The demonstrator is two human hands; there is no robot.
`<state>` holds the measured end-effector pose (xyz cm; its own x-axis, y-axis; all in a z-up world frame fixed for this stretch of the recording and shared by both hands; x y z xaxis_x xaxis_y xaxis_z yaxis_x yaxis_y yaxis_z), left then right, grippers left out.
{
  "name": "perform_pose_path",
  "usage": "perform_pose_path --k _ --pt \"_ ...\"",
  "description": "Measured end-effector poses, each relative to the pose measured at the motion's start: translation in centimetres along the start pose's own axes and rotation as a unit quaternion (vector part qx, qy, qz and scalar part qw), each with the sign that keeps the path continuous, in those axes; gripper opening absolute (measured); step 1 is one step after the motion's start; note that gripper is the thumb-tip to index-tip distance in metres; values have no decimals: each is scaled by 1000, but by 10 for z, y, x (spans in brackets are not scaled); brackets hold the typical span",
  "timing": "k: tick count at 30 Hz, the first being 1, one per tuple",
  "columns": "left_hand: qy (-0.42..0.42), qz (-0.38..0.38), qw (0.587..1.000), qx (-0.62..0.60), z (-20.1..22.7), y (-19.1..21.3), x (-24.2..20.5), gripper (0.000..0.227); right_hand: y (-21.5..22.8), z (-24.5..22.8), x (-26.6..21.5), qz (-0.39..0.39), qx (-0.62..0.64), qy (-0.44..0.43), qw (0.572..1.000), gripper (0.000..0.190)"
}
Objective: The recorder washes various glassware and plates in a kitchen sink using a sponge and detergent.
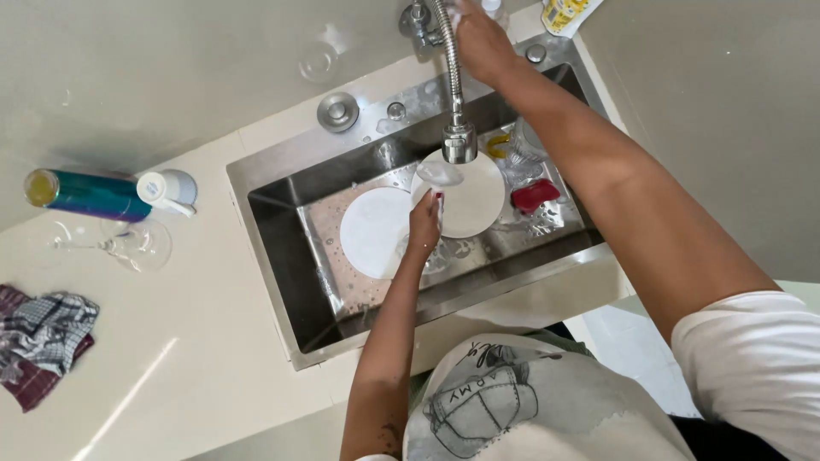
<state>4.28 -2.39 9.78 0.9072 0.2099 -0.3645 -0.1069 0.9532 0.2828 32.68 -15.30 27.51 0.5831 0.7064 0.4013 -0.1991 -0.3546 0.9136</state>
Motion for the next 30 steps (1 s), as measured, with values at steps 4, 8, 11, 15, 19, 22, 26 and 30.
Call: perform_pose_path --k 4,8,11,15,19,22,26,30 --pt "-29 -25 997 -74 -3 -14 -4 31 -1 -7 -17 -21 24 -41 999 9" --pt "-58 -20 997 -44 6 -20 -2 31 30 -29 -24 44 11 42 998 27" --pt "-23 -42 999 -12 13 -23 -12 29 70 -72 -47 89 64 63 992 39" --pt "-87 -29 995 -30 5 -30 -3 27 7 -66 -140 146 397 -193 885 36" --pt "-39 -43 998 -27 8 -24 -18 25 -40 -127 -200 -31 552 -247 796 42" --pt "-26 -79 996 4 20 -11 -29 25 -62 -146 -212 -15 610 -284 740 44" --pt "-106 -122 986 -36 44 7 -58 26 -85 -140 -238 -32 541 -296 787 49" --pt "-95 -47 982 156 58 11 -50 24 -94 -135 -235 -3 596 -289 749 61"
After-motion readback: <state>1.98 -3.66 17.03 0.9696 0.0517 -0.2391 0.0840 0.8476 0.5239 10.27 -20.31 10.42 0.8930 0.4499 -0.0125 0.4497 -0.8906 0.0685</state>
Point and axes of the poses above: each hand's wrist, its own x-axis towards the middle knuckle, its own y-axis out of the back of the hand, z = x × y, the point moved 6 cm from there along x, towards the middle knuckle, and after that the axes turned 14 degrees about y, right-handed, at the moved point
